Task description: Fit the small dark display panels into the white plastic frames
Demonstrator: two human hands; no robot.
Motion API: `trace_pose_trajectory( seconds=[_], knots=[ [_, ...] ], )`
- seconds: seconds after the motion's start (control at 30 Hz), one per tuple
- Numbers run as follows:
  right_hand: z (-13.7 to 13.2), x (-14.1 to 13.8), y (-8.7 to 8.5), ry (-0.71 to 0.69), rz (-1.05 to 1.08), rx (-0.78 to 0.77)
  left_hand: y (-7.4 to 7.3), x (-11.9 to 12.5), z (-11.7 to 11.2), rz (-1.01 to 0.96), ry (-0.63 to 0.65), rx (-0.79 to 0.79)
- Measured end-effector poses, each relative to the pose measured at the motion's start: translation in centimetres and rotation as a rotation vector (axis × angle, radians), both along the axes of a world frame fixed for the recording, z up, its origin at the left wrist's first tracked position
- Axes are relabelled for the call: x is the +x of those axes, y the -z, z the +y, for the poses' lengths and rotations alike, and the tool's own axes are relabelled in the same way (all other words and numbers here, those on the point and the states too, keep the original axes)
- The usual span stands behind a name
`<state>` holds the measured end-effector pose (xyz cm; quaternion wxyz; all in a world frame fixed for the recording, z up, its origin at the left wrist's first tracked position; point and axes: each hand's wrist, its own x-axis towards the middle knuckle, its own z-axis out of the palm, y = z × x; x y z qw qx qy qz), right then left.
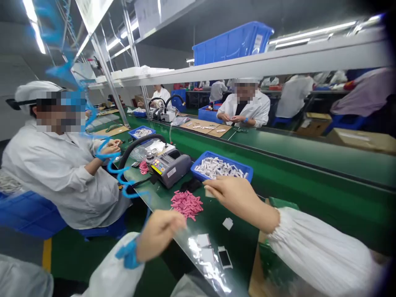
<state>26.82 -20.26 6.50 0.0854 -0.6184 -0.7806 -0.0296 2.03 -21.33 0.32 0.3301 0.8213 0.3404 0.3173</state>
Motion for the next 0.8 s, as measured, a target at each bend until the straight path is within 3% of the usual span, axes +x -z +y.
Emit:
trace_pose_trajectory(
  seconds=[0.07,0.17,0.3,0.43,0.63,0.73,0.8],
  knots=[
    [-0.9,0.4,-1.0,-0.062,0.209,-0.012,1.1,-1.0,2.4,0.000,-0.170,-0.104],
    [-2.0,0.5,-1.5,-0.109,0.476,-0.076,4.4,-3.2,5.6,0.024,-0.467,-0.281],
    [-2.1,0.8,-0.5,-0.083,0.637,-0.133,9.5,-5.9,8.2,0.025,-0.559,-0.370],
    [-2.0,1.6,0.7,-0.022,0.619,-0.136,12.0,-6.8,9.7,0.073,-0.629,-0.405],
    [-1.9,2.3,1.3,0.024,0.619,-0.186,12.6,-6.2,11.0,0.278,-0.735,-0.385],
    [-1.8,2.1,0.9,-0.012,0.603,-0.149,11.1,-5.5,10.2,0.360,-0.799,-0.308],
    [-1.9,1.7,0.6,-0.049,0.570,-0.102,9.1,-4.5,8.9,0.368,-0.816,-0.223]
  ],
)
